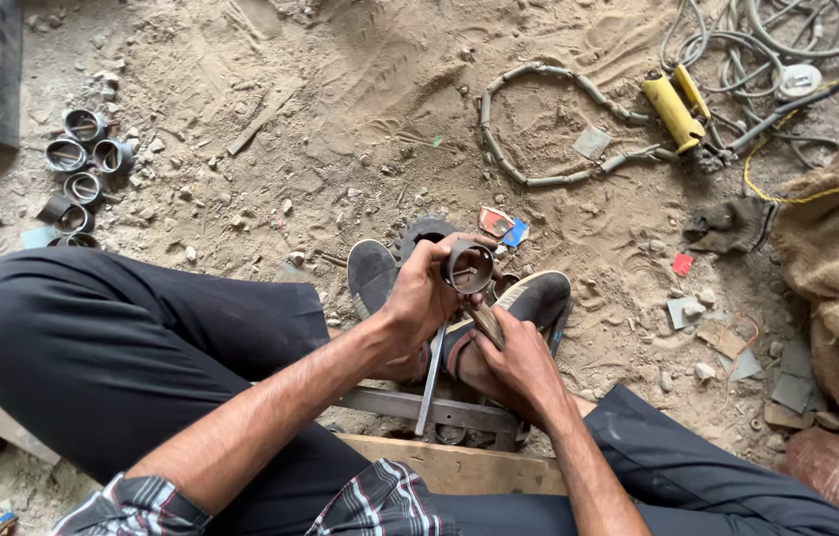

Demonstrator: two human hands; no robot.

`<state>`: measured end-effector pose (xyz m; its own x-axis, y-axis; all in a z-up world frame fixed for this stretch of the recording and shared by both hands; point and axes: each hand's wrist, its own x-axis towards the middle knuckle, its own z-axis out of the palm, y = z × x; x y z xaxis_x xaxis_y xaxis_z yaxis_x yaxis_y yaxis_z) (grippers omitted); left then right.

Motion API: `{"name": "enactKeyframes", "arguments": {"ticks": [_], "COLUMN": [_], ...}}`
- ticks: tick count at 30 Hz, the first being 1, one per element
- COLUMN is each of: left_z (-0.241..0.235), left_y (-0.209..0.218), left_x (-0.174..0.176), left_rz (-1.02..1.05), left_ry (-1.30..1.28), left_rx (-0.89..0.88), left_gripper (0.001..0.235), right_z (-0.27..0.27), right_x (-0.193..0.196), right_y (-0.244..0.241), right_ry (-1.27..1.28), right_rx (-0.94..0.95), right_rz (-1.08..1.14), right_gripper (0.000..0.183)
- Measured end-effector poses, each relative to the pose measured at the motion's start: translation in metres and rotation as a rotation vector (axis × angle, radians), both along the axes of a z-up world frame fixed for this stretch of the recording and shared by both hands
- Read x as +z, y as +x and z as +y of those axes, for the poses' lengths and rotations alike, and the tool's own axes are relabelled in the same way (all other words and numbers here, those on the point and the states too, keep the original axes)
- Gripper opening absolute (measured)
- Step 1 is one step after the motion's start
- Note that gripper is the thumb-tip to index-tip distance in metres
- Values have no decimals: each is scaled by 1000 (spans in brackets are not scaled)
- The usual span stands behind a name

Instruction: The person sits on the ground and uses a hammer to strike a cylindrical metal part placed on a gear. The person repeatedly adjusts the part and strikes it to shape or fit it.

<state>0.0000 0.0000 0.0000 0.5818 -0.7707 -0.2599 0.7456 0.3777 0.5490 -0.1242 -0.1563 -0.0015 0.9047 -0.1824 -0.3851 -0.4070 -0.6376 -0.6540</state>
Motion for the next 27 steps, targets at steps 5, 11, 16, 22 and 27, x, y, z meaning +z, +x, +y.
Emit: {"name": "enactKeyframes", "arguments": {"ticks": [5, 11, 16, 22, 27], "left_z": [-5, 0, -14, -14, -8], "left_y": [11, 27, 28, 7, -3], "left_x": [21, 10, -20, -49, -72], "left_rz": [-234, -440, -395, -311, -948], "left_ry": [179, 611, 657, 801, 981], "left_rx": [11, 134, 315, 400, 333], "left_gripper": [46, 52, 53, 61, 58], "right_z": [6, -2, -7, -9, -8], "right_x": [14, 15, 8, 3, 8], "right_y": [6, 5, -3, -14, -11], "right_ry": [-21, -91, -119, -72, -65], "right_rx": [-79, -125, -163, -189, -202], "right_rz": [61, 15, 26, -88, -189], "right_gripper": [37, 38, 40, 41, 42]}}
